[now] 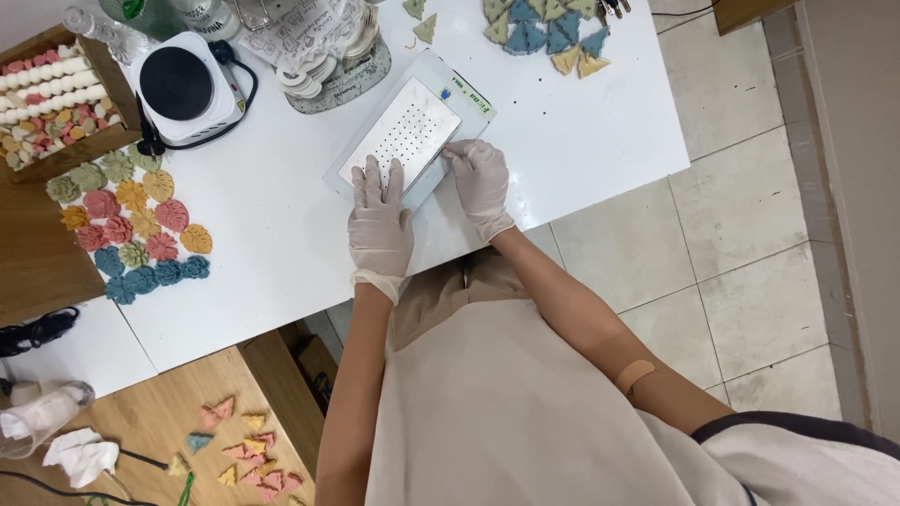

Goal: Demolding various colorful wax flower and butterfly shapes from a mold and stirring wax in a melting pot.

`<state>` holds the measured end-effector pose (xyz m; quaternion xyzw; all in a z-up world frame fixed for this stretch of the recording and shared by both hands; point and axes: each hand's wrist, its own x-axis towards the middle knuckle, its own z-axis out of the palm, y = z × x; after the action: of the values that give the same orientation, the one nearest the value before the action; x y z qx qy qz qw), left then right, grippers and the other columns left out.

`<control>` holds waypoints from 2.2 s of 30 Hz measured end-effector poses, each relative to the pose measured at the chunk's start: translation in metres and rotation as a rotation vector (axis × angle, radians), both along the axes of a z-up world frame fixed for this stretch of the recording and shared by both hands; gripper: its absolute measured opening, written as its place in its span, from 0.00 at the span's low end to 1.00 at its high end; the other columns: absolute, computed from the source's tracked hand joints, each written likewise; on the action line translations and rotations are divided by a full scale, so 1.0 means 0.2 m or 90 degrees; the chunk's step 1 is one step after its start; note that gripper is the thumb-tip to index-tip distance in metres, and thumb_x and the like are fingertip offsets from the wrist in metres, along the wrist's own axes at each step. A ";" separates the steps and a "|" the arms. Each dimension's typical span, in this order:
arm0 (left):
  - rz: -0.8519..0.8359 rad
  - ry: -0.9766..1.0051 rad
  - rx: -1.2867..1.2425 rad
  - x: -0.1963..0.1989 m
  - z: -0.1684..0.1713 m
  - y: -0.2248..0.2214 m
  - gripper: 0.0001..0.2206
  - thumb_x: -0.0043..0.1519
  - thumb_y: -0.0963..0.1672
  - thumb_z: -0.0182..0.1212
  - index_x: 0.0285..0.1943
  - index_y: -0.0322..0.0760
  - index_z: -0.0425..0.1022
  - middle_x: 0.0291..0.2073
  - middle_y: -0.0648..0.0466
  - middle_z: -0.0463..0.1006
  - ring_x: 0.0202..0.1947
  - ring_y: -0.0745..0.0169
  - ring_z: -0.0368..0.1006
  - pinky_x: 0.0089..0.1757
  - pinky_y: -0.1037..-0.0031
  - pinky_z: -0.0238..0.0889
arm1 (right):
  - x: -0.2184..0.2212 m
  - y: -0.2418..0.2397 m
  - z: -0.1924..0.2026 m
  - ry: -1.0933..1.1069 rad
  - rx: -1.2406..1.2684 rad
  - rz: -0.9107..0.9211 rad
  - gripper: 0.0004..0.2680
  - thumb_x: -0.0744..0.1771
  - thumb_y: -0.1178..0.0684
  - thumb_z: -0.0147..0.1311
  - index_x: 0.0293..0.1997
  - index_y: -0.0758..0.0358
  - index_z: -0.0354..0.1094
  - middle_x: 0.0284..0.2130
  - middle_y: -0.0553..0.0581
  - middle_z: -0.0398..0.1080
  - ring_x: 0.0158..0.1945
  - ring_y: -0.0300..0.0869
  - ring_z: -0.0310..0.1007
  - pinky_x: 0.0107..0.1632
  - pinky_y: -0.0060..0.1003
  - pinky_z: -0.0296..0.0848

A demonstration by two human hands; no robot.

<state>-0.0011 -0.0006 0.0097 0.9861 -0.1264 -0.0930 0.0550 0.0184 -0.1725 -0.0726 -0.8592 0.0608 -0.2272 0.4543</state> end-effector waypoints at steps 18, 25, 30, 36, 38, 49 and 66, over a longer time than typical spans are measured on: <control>-0.002 -0.028 -0.031 0.00 -0.02 0.00 0.35 0.63 0.45 0.60 0.81 0.48 0.50 0.78 0.44 0.47 0.76 0.42 0.47 0.57 0.62 0.64 | -0.01 0.01 0.02 -0.011 0.017 0.000 0.07 0.62 0.66 0.60 0.38 0.62 0.74 0.38 0.55 0.78 0.42 0.48 0.77 0.46 0.38 0.76; 0.007 0.015 -0.034 0.01 0.00 0.00 0.35 0.63 0.44 0.60 0.81 0.46 0.49 0.78 0.43 0.47 0.76 0.41 0.46 0.56 0.61 0.64 | 0.01 0.01 0.00 0.015 0.074 -0.002 0.06 0.63 0.67 0.58 0.37 0.63 0.74 0.37 0.55 0.78 0.40 0.44 0.80 0.45 0.36 0.78; 0.002 -0.008 -0.064 0.01 -0.01 -0.01 0.35 0.62 0.44 0.59 0.81 0.47 0.49 0.78 0.43 0.46 0.76 0.41 0.46 0.57 0.60 0.63 | 0.01 0.00 0.00 0.018 0.022 -0.004 0.04 0.63 0.64 0.61 0.36 0.62 0.76 0.35 0.55 0.79 0.39 0.47 0.79 0.44 0.39 0.76; 0.017 -0.001 -0.076 0.01 -0.04 -0.02 0.36 0.62 0.44 0.60 0.81 0.47 0.49 0.78 0.44 0.46 0.76 0.41 0.45 0.55 0.59 0.63 | -0.03 0.01 0.07 0.077 0.012 0.049 0.03 0.64 0.62 0.62 0.39 0.62 0.77 0.37 0.56 0.79 0.42 0.46 0.78 0.47 0.36 0.75; 0.023 -0.007 -0.092 0.02 -0.03 -0.01 0.35 0.61 0.44 0.60 0.80 0.47 0.51 0.78 0.44 0.47 0.76 0.41 0.46 0.55 0.59 0.63 | -0.06 0.03 0.07 0.125 0.096 0.069 0.03 0.65 0.61 0.62 0.40 0.63 0.77 0.38 0.56 0.79 0.42 0.43 0.78 0.47 0.34 0.75; 0.215 0.134 -0.819 0.02 0.07 0.01 0.16 0.70 0.42 0.54 0.66 0.34 0.73 0.60 0.49 0.78 0.59 0.58 0.74 0.58 0.72 0.66 | -0.05 -0.02 0.62 0.389 0.462 0.107 0.07 0.66 0.59 0.61 0.45 0.72 0.75 0.32 0.56 0.77 0.33 0.34 0.75 0.38 0.27 0.74; 0.345 0.352 -1.214 0.72 0.39 0.08 0.11 0.65 0.41 0.63 0.54 0.33 0.82 0.40 0.56 0.83 0.36 0.73 0.75 0.39 0.79 0.72 | 0.55 0.20 0.98 0.281 0.520 0.161 0.08 0.65 0.58 0.62 0.44 0.72 0.75 0.34 0.55 0.79 0.32 0.33 0.73 0.37 0.27 0.72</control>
<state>0.1438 0.0144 0.0881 0.4721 0.0960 -0.1622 0.8612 0.1275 -0.1332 0.1227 -0.6389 0.1349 0.0599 0.7550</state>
